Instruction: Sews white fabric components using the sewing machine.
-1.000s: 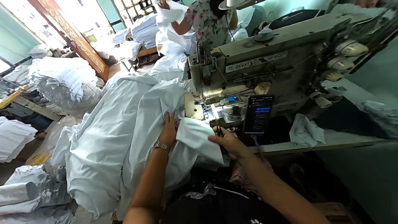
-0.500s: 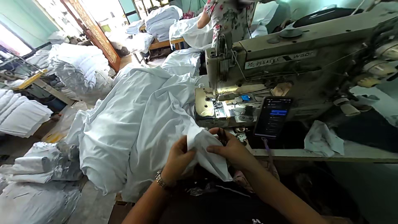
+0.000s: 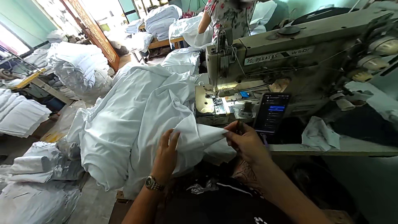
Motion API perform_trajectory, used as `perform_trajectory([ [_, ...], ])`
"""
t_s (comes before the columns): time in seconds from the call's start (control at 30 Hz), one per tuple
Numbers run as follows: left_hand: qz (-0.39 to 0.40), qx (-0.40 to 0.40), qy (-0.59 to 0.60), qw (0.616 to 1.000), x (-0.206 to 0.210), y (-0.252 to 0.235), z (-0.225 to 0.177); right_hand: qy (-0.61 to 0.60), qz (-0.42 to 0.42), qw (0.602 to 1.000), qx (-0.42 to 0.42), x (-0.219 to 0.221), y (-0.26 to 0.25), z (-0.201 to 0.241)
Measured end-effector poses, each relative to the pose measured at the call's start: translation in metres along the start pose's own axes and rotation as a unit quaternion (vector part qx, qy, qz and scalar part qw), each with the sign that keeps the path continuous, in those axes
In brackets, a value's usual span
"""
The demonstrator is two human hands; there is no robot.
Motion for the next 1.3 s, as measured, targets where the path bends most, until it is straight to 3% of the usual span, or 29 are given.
perform_trajectory([
  [0.1, -0.033, -0.045, 0.017, 0.998, -0.001, 0.016, 0.012, -0.174, 0.061, 0.971, 0.154, 0.000, 0.003, -0.009],
  [0.17, -0.059, -0.125, 0.229, 0.964, -0.004, 0.019, 0.017, -0.193, 0.090, 0.961, 0.177, 0.004, 0.001, -0.021],
  [0.2, -0.049, -0.188, 0.414, 0.889, -0.006, 0.017, 0.018, -0.195, 0.098, 0.960, 0.176, 0.004, -0.001, -0.026],
  [0.23, -0.039, -0.241, 0.574, 0.782, -0.007, 0.015, 0.018, -0.192, 0.108, 0.960, 0.171, 0.004, -0.002, -0.029],
  [0.27, -0.038, -0.272, 0.662, 0.697, -0.007, 0.013, 0.018, -0.190, 0.119, 0.961, 0.163, 0.005, -0.002, -0.032],
  [0.3, -0.041, -0.282, 0.697, 0.658, -0.007, 0.011, 0.019, -0.188, 0.130, 0.962, 0.151, 0.006, -0.001, -0.033],
  [0.33, -0.039, -0.274, 0.703, 0.655, -0.008, 0.010, 0.020, -0.180, 0.147, 0.964, 0.132, 0.006, -0.001, -0.032],
  [0.47, 0.050, -0.137, 0.638, 0.756, -0.016, 0.012, 0.026, -0.023, 0.204, 0.979, -0.009, 0.002, -0.002, -0.022],
  [0.53, 0.067, -0.075, 0.519, 0.849, -0.021, 0.012, 0.027, 0.084, 0.203, 0.972, -0.081, -0.001, -0.003, -0.020],
  [0.6, 0.019, -0.051, 0.382, 0.923, -0.022, 0.010, 0.022, 0.183, 0.176, 0.960, -0.116, -0.002, -0.003, -0.019],
  [0.67, -0.036, -0.039, 0.276, 0.960, -0.021, 0.010, 0.015, 0.247, 0.160, 0.946, -0.133, 0.001, -0.002, -0.017],
  [0.9, -0.141, 0.036, 0.070, 0.987, -0.028, 0.009, -0.008, 0.285, 0.107, 0.931, -0.202, 0.004, -0.001, -0.010],
  [1.0, -0.166, 0.055, 0.092, 0.980, -0.027, -0.009, -0.026, 0.343, 0.070, 0.905, -0.243, 0.006, -0.001, -0.008],
  [1.13, -0.138, 0.082, 0.239, 0.958, -0.015, -0.069, -0.057, 0.295, 0.088, 0.917, -0.255, 0.008, 0.004, -0.005],
  [1.23, -0.054, 0.100, 0.116, 0.987, 0.006, -0.137, -0.067, 0.178, 0.107, 0.969, -0.135, -0.004, 0.002, -0.006],
  [1.3, 0.080, 0.060, -0.001, 0.995, 0.035, -0.182, -0.070, 0.158, 0.079, 0.981, -0.082, -0.018, -0.008, -0.016],
])
Point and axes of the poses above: each hand's wrist, its own y-axis away from the middle knuckle, its own x-axis out of the palm, z = x × y, the point moved 3 cm from there along -y, towards the middle knuckle, and after that the axes turned 5 degrees about -x, right-handed, at the moved point
